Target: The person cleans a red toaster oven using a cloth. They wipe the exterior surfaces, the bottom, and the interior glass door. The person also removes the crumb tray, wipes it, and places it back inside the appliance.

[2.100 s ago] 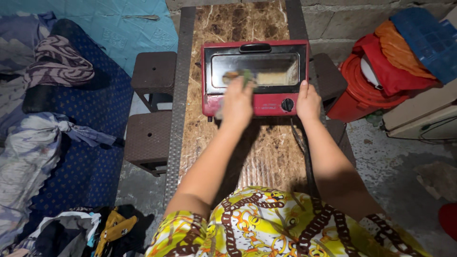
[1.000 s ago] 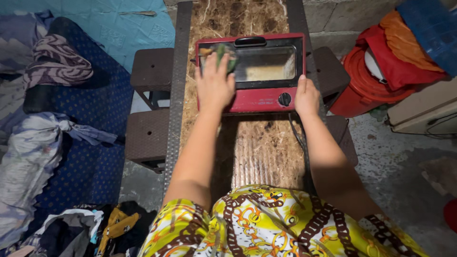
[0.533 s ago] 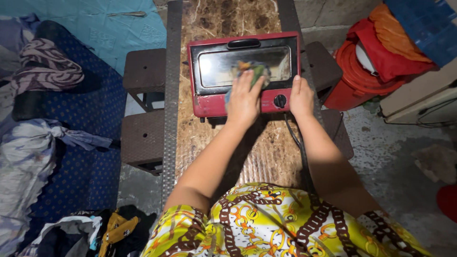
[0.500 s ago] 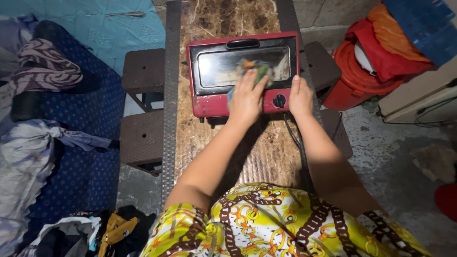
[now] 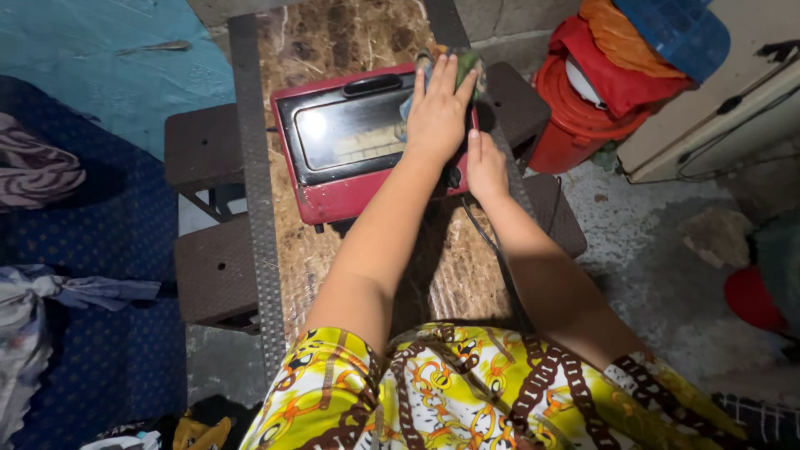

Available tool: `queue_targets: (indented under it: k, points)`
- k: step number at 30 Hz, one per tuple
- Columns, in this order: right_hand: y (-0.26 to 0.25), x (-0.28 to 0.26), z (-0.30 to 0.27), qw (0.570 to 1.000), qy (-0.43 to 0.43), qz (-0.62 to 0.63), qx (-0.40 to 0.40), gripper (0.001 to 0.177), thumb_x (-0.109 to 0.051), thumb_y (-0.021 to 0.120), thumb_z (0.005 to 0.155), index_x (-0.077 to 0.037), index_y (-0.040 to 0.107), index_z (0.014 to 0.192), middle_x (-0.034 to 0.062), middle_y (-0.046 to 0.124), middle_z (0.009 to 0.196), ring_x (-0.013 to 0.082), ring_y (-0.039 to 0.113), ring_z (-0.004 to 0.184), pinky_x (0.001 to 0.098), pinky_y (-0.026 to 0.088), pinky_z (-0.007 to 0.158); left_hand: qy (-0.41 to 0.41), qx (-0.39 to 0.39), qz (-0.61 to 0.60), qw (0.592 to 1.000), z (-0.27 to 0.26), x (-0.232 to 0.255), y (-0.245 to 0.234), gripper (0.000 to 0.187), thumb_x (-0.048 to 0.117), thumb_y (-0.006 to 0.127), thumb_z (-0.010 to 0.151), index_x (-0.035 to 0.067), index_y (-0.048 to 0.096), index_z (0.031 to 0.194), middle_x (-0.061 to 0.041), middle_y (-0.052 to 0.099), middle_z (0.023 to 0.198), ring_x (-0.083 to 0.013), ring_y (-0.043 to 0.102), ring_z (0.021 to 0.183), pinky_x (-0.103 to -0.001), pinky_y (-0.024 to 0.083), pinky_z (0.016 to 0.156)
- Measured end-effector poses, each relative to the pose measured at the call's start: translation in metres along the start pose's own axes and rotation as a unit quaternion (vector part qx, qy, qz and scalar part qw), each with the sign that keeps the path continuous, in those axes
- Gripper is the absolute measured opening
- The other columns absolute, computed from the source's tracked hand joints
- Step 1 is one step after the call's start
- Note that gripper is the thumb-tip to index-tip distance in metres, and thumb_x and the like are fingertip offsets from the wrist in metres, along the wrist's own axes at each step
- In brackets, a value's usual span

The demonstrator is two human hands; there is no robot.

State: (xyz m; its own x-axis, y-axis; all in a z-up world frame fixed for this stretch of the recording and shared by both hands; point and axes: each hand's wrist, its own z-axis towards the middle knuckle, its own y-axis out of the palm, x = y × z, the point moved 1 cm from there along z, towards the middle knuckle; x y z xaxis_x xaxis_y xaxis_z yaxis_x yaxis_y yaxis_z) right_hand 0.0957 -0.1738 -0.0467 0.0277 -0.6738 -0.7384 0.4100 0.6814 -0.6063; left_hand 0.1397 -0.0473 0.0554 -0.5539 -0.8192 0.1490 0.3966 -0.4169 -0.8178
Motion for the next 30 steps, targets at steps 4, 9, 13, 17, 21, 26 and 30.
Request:
queue_targets:
  k: [4, 9, 13, 17, 21, 26, 30]
  points:
    - [-0.008, -0.019, -0.001, 0.999, 0.031, -0.014, -0.001, 0.048, -0.043, 0.035, 0.109, -0.006, 0.064, 0.117, 0.0318, 0.068, 0.092, 0.0532, 0.064, 0.091, 0.0618, 0.048, 0.080, -0.020, -0.023, -0.013, 0.999, -0.004, 0.012, -0.002, 0.066, 0.025, 0.066, 0.081, 0.011, 0.055, 0.145, -0.023, 0.043, 0.154, -0.0358, 0.034, 0.147, -0.053, 0.022, 0.121]
    - [-0.010, -0.014, -0.005, 0.998, 0.046, 0.042, -0.025, 0.041, -0.037, 0.037, 0.108, -0.004, 0.060, 0.113, 0.0305, 0.068, 0.097, 0.0521, 0.066, 0.089, 0.0601, 0.050, 0.076, 0.005, -0.021, -0.083, 0.996, -0.049, 0.022, -0.005, 0.047, 0.023, 0.058, 0.096, 0.014, 0.060, 0.143, -0.021, 0.046, 0.155, -0.0342, 0.039, 0.149, -0.052, 0.027, 0.124]
    - [-0.001, 0.007, -0.008, 1.000, -0.018, 0.022, 0.006, 0.041, -0.034, 0.037, 0.110, -0.002, 0.062, 0.112, 0.0318, 0.069, 0.100, 0.0516, 0.065, 0.097, 0.0595, 0.050, 0.081, 0.020, -0.033, -0.076, 0.996, -0.064, 0.022, -0.009, 0.045, 0.022, 0.054, 0.100, 0.012, 0.061, 0.143, -0.021, 0.048, 0.153, -0.0346, 0.041, 0.147, -0.052, 0.029, 0.123]
    - [-0.004, 0.006, -0.011, 0.998, -0.003, 0.057, 0.002, 0.045, -0.037, 0.033, 0.109, -0.004, 0.062, 0.120, 0.0315, 0.068, 0.101, 0.0509, 0.066, 0.096, 0.0575, 0.050, 0.082, 0.028, -0.046, -0.024, 0.998, -0.057, 0.027, -0.014, 0.044, 0.025, 0.054, 0.101, 0.013, 0.059, 0.143, -0.020, 0.045, 0.158, -0.0330, 0.038, 0.151, -0.052, 0.025, 0.125]
    - [-0.004, 0.002, -0.010, 0.999, 0.025, 0.036, -0.005, 0.051, -0.043, 0.031, 0.109, -0.005, 0.065, 0.117, 0.0306, 0.069, 0.098, 0.0516, 0.065, 0.096, 0.0581, 0.049, 0.085, 0.015, -0.071, 0.030, 0.997, -0.019, 0.015, -0.011, 0.056, 0.030, 0.058, 0.093, 0.013, 0.054, 0.146, -0.021, 0.038, 0.159, -0.0334, 0.029, 0.151, -0.056, 0.015, 0.123]
    - [0.001, 0.003, -0.003, 0.999, 0.014, 0.030, 0.004, 0.055, -0.047, 0.031, 0.110, -0.004, 0.065, 0.110, 0.0296, 0.070, 0.098, 0.0524, 0.064, 0.099, 0.0589, 0.048, 0.086, -0.035, -0.056, 0.030, 0.997, 0.000, 0.004, -0.009, 0.061, 0.024, 0.058, 0.092, 0.015, 0.050, 0.151, -0.020, 0.034, 0.162, -0.0332, 0.025, 0.153, -0.056, 0.013, 0.124]
    - [-0.001, 0.002, -0.003, 0.999, 0.022, 0.049, 0.005, 0.055, -0.049, 0.033, 0.108, -0.005, 0.065, 0.110, 0.0294, 0.069, 0.100, 0.0519, 0.064, 0.101, 0.0573, 0.048, 0.087, -0.036, -0.046, -0.014, 0.998, -0.017, -0.006, -0.016, 0.061, 0.024, 0.061, 0.091, 0.016, 0.050, 0.150, -0.018, 0.036, 0.161, -0.0305, 0.028, 0.153, -0.055, 0.016, 0.124]
